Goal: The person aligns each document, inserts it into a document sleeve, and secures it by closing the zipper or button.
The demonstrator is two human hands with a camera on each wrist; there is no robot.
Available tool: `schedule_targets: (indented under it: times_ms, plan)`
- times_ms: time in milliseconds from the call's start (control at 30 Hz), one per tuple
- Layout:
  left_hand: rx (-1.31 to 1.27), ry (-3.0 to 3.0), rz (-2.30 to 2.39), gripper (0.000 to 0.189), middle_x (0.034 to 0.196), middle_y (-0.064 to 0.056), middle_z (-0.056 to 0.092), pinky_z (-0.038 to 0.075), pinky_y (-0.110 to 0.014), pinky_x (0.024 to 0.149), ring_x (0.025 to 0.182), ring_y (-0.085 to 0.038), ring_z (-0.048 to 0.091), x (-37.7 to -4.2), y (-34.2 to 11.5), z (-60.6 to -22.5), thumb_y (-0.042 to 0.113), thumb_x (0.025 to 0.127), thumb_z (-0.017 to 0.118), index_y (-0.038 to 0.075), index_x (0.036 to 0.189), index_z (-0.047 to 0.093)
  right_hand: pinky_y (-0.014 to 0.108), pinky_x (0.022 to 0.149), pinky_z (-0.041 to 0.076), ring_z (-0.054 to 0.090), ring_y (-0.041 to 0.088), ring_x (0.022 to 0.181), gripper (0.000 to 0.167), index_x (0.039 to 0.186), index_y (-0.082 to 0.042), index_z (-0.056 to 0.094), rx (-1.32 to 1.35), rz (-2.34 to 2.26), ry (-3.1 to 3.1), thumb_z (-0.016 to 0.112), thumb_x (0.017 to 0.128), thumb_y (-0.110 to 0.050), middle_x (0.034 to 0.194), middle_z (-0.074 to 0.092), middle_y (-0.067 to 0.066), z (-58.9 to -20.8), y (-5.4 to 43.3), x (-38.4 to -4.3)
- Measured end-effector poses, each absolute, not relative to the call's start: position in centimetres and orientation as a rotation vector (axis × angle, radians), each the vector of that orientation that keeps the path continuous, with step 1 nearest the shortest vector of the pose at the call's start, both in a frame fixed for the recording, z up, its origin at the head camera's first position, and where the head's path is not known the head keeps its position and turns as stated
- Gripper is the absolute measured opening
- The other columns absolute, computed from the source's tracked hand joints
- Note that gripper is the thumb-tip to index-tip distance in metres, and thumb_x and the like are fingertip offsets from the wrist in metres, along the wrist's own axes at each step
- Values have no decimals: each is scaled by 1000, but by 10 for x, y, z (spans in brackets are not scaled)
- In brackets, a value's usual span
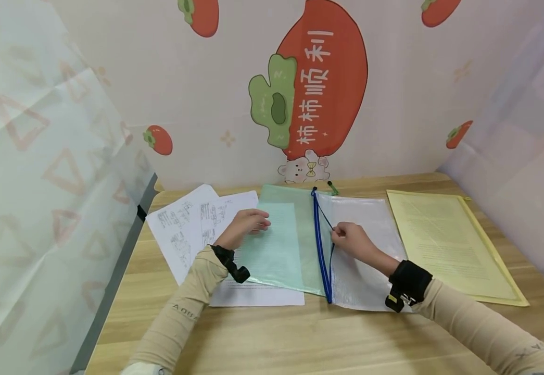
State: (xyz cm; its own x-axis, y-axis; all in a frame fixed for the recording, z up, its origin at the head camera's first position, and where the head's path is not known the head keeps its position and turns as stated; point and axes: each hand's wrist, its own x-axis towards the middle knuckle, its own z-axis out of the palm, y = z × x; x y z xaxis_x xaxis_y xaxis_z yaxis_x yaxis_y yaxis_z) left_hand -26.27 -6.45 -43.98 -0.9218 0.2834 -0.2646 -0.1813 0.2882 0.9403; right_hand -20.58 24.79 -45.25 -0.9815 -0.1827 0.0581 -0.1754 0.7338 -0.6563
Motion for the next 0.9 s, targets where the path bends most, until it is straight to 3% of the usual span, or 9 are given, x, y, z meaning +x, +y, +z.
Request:
schedule_targets:
  times_ms: [167, 267, 500, 700, 900]
  plan:
    - [-52, 2228, 1691, 38, 118, -18, 71, 51, -43, 105, 115, -31, 68, -266, -87, -440, 17, 104, 52, -3, 136, 59, 28, 65, 44, 54, 18, 75, 13, 82, -2, 63, -337, -1106, 2930, 61, 94, -6, 83, 65, 11, -452, 249, -209]
    - [-110, 2259, 1687, 39, 117, -17, 70, 51, -43, 105, 114, -30, 67, -266, -102, -439, 16, 103, 51, -4, 136, 59, 34, 74, 52, 63, 23, 87, 6, 94, 0, 64, -344, -1107, 2892, 64, 94, -6, 92, 68, 13, -451, 249, -212]
    - [-195, 2300, 1669, 46, 132, -22, 61, 47, -43, 108, 123, -33, 61, -264, -137, -435, 21, 104, 47, -4, 143, 51, 47, 85, 54, 64, 37, 105, 32, 122, 5, 58, -332, -1043, 2823, 65, 94, -9, 114, 65, 26, -448, 238, -215]
    - [-377, 2317, 1633, 47, 117, -12, 57, 51, -35, 95, 109, -25, 59, -261, -158, -431, 19, 99, 50, -5, 138, 54, 49, 85, 53, 60, 42, 112, 39, 130, 5, 55, -324, -946, 2849, 65, 97, -12, 123, 58, 32, -439, 219, -217]
    - [-475, 2143, 1625, 56, 145, -22, 44, 49, -39, 105, 121, -28, 49, -255, -161, -427, 21, 98, 54, -6, 146, 43, 50, 98, 53, 60, 41, 120, 39, 138, 6, 51, -353, -1321, 2597, 56, 103, -11, 130, 59, 30, -433, 182, -218]
